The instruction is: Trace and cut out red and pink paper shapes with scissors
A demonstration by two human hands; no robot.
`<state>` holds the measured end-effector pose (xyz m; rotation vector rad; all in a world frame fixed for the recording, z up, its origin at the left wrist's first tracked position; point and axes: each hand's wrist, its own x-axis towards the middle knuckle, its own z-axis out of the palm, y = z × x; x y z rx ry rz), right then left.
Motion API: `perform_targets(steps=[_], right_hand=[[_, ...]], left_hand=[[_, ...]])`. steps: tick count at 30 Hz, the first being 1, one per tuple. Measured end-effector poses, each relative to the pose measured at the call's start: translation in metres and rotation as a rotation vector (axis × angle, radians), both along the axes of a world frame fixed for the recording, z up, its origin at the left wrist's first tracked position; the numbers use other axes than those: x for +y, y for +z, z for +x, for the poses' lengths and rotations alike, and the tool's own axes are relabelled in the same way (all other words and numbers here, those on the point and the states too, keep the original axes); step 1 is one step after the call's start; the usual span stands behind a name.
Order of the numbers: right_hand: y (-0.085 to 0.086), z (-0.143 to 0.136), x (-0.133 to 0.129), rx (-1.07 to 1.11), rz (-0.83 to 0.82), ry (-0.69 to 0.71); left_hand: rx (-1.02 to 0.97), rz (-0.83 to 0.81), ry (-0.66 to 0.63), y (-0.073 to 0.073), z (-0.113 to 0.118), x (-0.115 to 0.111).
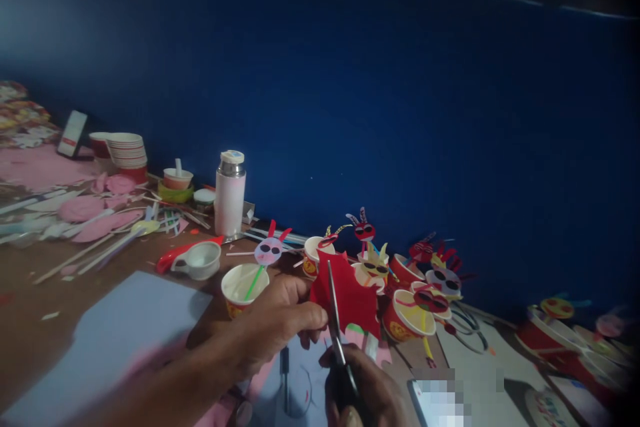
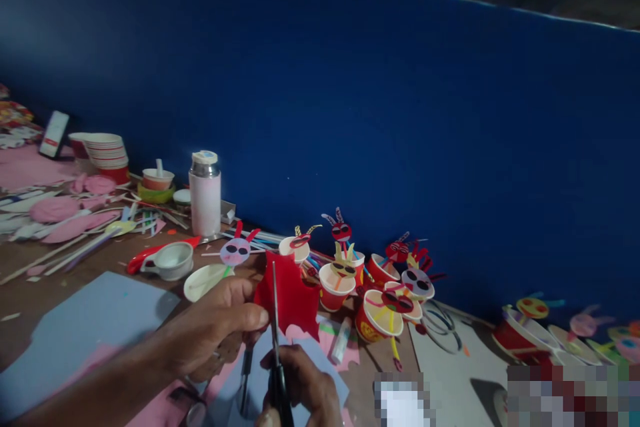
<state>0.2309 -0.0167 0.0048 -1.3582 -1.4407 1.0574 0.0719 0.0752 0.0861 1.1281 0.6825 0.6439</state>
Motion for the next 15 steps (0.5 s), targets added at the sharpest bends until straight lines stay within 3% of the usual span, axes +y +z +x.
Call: perform_targets(steps=[6, 15], right_hand=[[0.004, 0.003, 0.000, -0.062, 0.065, 0.025], [0.006, 0.003, 0.000, 0.019, 0.070, 0.080]], left_hand=[[-0.006, 0.033, -0.034, -0.003, -0.003, 0.002], [-0.019, 0.101, -0.088, -0.006, -0.004, 0.005]])
